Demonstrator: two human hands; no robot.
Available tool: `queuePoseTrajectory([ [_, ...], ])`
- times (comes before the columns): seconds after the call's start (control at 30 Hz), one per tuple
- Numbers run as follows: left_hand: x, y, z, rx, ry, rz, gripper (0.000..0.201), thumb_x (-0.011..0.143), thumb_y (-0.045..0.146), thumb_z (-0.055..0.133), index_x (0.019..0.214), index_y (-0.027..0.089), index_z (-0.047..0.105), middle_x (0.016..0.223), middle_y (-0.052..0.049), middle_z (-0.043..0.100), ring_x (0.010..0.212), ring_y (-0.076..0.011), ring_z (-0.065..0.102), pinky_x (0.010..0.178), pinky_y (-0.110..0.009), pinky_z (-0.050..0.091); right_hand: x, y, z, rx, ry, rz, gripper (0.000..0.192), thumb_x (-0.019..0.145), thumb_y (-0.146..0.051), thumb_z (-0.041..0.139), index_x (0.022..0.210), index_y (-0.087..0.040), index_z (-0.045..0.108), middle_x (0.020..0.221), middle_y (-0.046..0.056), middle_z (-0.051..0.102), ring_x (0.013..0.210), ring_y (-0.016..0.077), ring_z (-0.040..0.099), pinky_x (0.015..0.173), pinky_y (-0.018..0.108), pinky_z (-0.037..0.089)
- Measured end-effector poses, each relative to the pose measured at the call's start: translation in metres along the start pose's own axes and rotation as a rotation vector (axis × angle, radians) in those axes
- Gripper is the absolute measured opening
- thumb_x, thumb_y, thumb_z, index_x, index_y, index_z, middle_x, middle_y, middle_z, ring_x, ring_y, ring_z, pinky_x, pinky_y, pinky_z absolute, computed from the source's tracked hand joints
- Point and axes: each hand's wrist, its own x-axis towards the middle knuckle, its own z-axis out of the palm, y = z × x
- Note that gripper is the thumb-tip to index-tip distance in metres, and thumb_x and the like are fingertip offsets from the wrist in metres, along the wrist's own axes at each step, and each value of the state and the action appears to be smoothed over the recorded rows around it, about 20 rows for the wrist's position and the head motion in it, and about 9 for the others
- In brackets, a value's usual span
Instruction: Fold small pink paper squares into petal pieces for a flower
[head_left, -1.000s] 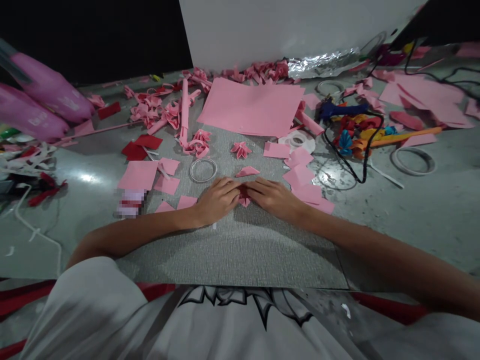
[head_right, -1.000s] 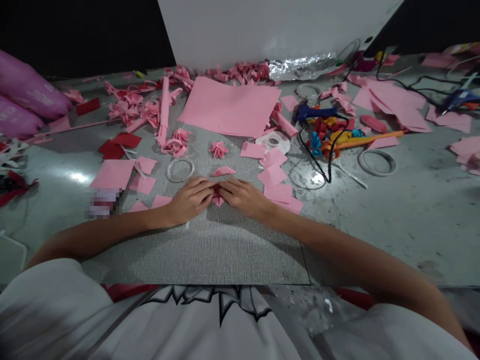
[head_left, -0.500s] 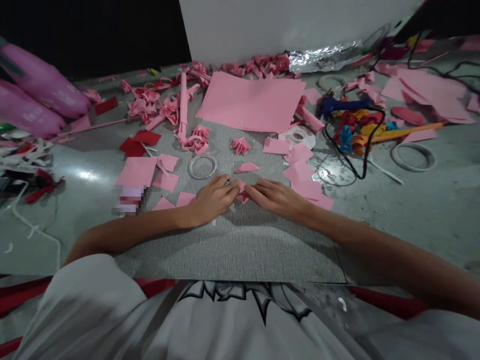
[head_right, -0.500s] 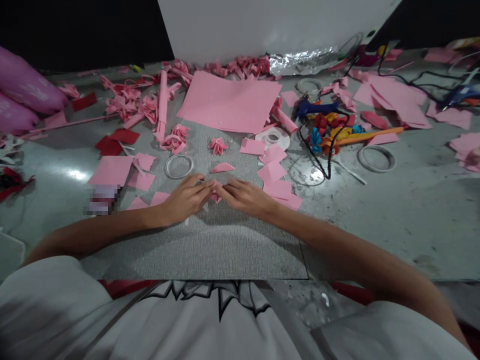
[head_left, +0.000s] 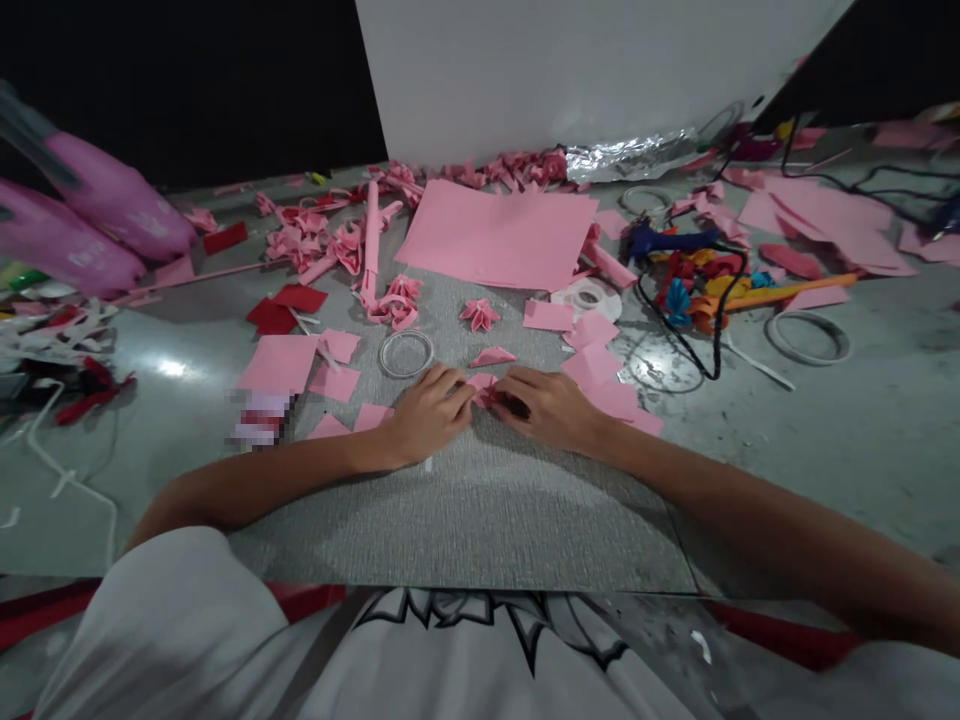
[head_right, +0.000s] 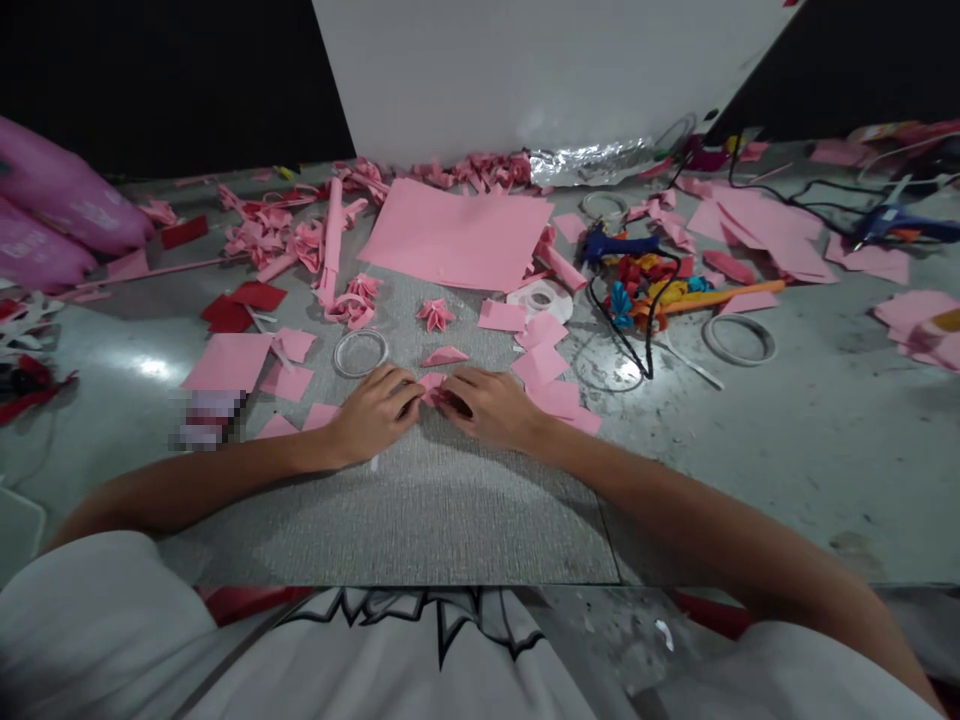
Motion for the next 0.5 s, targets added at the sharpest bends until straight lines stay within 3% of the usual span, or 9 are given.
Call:
queuePoseTrajectory([
  [0.13,0.0010,-0.0026,0.0044,-0.154,0.069,-0.057,0.021,0.102,0.015,0.050,0.105,0.018,0.071,0.107,-0.009,0.073,0.101,-0.0224,0.068,0.092,-0.041,0.059,0.0010,0.0003,0.0007,0.049,0.012,0.037,0.019,0.107,-0.030,0.054,0.106,-0.020,0.070,0.104,0.011,0.076,0.077,0.0178,0.072,0.059,0.028,0.056],
  [0.27,0.0025,-0.0055,0.0032,-0.222,0.033,-0.101,0.019,0.105,0.018,0.052,0.109,0.020,0.071,0.104,-0.007,0.076,0.099,-0.0213,0.070,0.094,-0.041,0.059,0.0021,0.0012,-0.0002,0.102,0.007,0.020,0.016,0.107,-0.028,0.055,0.106,-0.021,0.070,0.096,0.009,0.079,0.093,0.0227,0.077,0.070,0.032,0.064],
  [0.5,0.0024,-0.0086,0.0036,-0.232,0.037,-0.111,0.026,0.111,0.020,0.046,0.104,0.019,0.070,0.098,-0.005,0.078,0.094,-0.0199,0.071,0.090,-0.039,0.059,0.0016,0.0012,0.0003,0.104,0.025,0.024,0.020,0.106,-0.033,0.058,0.114,-0.019,0.070,0.102,0.012,0.081,0.092,0.0244,0.079,0.068,0.034,0.066],
])
